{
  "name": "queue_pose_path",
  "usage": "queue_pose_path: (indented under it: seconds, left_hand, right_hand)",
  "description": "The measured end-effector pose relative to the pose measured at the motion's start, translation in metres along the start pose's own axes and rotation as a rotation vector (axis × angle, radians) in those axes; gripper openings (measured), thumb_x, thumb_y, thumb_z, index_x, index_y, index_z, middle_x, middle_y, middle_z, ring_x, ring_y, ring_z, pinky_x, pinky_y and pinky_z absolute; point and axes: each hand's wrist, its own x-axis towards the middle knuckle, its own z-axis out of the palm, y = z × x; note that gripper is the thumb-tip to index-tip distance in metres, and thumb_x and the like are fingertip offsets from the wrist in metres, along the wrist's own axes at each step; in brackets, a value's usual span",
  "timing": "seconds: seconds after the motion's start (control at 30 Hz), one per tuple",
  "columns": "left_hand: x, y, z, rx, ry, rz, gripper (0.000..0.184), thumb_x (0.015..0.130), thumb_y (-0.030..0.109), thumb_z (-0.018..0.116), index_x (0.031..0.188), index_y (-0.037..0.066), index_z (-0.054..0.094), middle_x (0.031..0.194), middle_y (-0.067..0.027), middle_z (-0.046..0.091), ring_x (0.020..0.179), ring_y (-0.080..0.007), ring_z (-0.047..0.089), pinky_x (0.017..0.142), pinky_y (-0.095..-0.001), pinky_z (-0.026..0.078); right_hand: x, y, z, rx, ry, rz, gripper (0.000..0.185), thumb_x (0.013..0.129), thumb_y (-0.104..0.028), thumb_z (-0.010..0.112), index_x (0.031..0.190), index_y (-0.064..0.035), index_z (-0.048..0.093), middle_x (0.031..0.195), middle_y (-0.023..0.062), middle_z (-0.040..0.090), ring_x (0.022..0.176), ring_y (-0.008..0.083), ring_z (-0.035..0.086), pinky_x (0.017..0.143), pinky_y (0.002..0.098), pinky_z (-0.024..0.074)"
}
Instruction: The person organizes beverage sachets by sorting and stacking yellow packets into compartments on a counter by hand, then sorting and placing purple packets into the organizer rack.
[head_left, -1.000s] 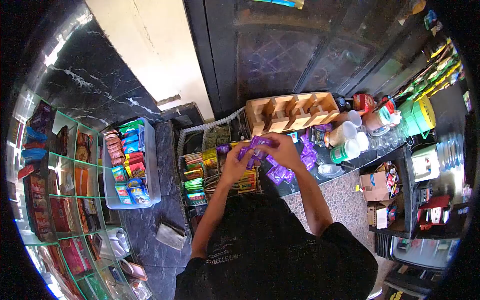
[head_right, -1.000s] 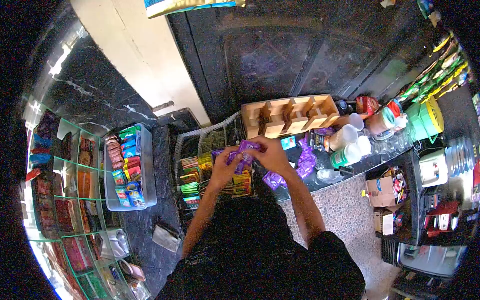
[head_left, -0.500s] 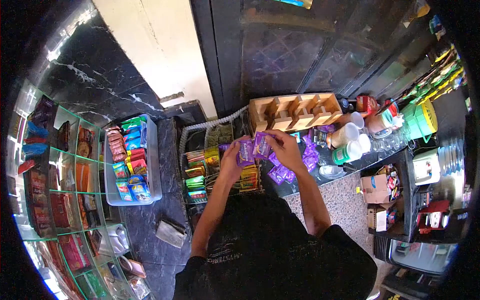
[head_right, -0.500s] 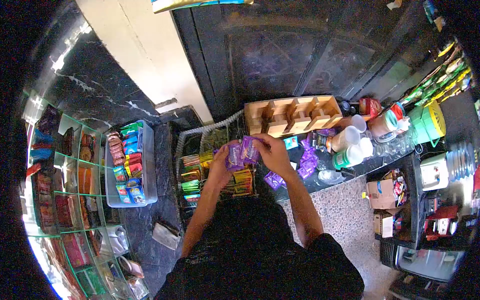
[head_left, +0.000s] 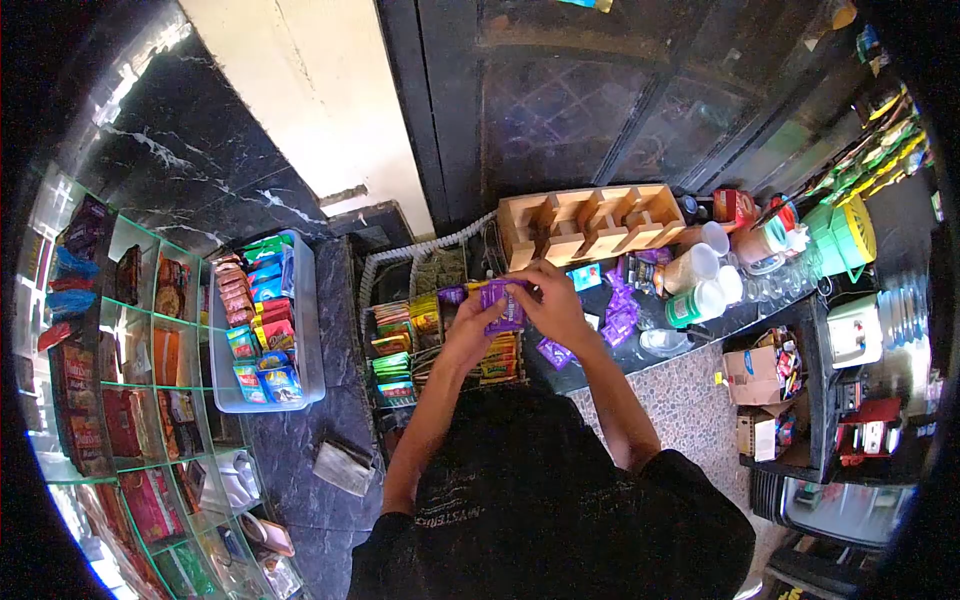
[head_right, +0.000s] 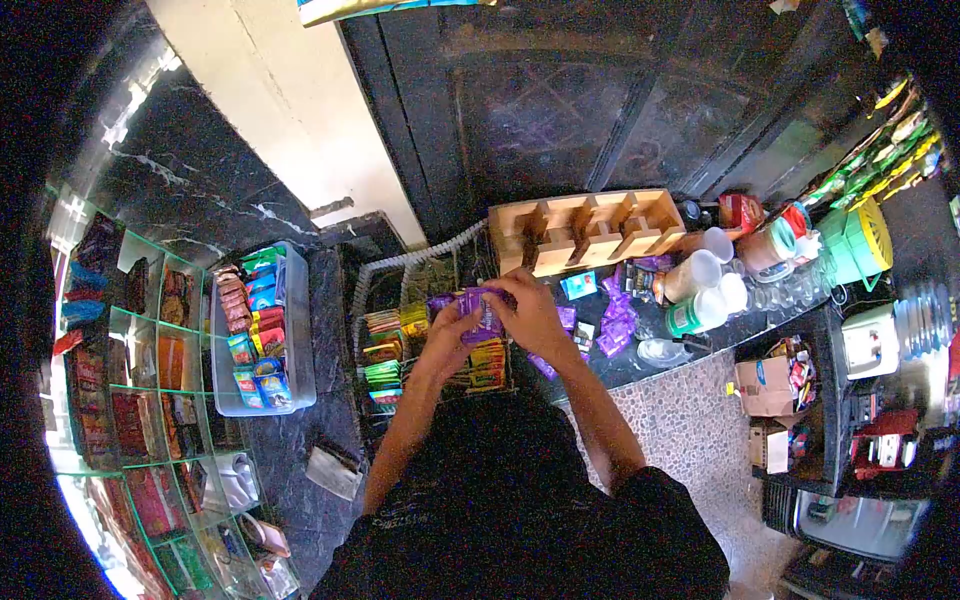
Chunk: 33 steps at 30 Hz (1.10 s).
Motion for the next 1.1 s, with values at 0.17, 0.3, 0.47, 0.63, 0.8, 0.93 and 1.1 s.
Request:
queue_pose_path:
  seconds: [0.17,0.3,0.47,0.63,0.8,0.93,1.1]
  left_hand:
    - [-0.001,-0.002,-0.002,-0.020,0.007,-0.024,0.024,0.102,0.010,0.053,0.124,0.001,0.058,0.110,-0.0063,0.066,0.098,-0.0171,0.067,0.088,-0.0336,0.055]
    - [-0.003,0.004,0.005,-0.073,0.023,-0.003,0.025,0.103,0.013,0.050,0.125,0.001,0.057,0.110,-0.0095,0.067,0.100,-0.0200,0.067,0.089,-0.0359,0.056]
    - [-0.006,0.010,0.009,-0.080,0.000,-0.022,0.027,0.104,0.015,0.049,0.126,0.002,0.056,0.112,-0.0114,0.067,0.100,-0.0226,0.068,0.087,-0.0371,0.056]
    - [-0.004,0.006,0.006,-0.077,0.073,0.003,0.025,0.103,0.014,0.050,0.125,0.002,0.055,0.111,-0.0104,0.067,0.098,-0.0230,0.069,0.083,-0.0360,0.058]
    - [-0.003,0.004,0.006,0.040,0.056,0.057,0.021,0.102,0.010,0.053,0.120,0.001,0.055,0.108,-0.0101,0.067,0.094,-0.0212,0.070,0.082,-0.0340,0.058]
    - [-0.001,-0.001,0.005,0.076,0.069,0.091,0.020,0.101,0.007,0.053,0.119,0.001,0.055,0.106,-0.0100,0.067,0.093,-0.0200,0.070,0.081,-0.0334,0.058]
    - [0.000,0.000,0.001,0.065,0.072,0.115,0.019,0.098,0.004,0.056,0.116,0.001,0.058,0.104,-0.0087,0.067,0.088,-0.0177,0.069,0.080,-0.0323,0.057]
  right_hand:
    - [-0.001,-0.005,0.000,-0.044,-0.006,0.020,0.025,0.088,-0.018,0.073,0.110,-0.0046,0.071,0.104,0.0127,0.061,0.096,0.0285,0.062,0.083,0.0382,0.0497]
    - [-0.001,-0.007,-0.004,-0.061,-0.030,0.006,0.056,0.083,-0.026,0.079,0.133,-0.0102,0.060,0.125,0.0130,0.055,0.118,0.0330,0.052,0.099,0.0412,0.0449]
    - [-0.001,-0.009,-0.015,-0.203,-0.247,-0.118,0.090,0.066,-0.031,0.089,0.145,-0.0149,0.050,0.146,0.0094,0.043,0.129,0.0355,0.042,0.110,0.0457,0.0396]
    - [0.002,-0.008,-0.011,-0.280,-0.307,-0.148,0.099,0.057,-0.032,0.092,0.145,-0.0165,0.049,0.151,0.0066,0.040,0.130,0.0349,0.042,0.112,0.0475,0.0365]
    - [0.002,-0.013,-0.006,-0.282,-0.319,-0.158,0.093,0.057,-0.033,0.091,0.140,-0.0167,0.053,0.148,0.0066,0.044,0.129,0.0363,0.043,0.111,0.0493,0.0363]
    - [0.001,-0.014,-0.002,-0.316,-0.301,-0.173,0.092,0.057,-0.033,0.091,0.139,-0.0162,0.054,0.145,0.0065,0.046,0.128,0.0356,0.043,0.110,0.0505,0.0367]
    - [0.000,-0.015,-0.001,-0.371,-0.244,-0.233,0.087,0.057,-0.028,0.089,0.136,-0.0180,0.055,0.139,0.0053,0.050,0.125,0.0336,0.046,0.106,0.0497,0.0390]
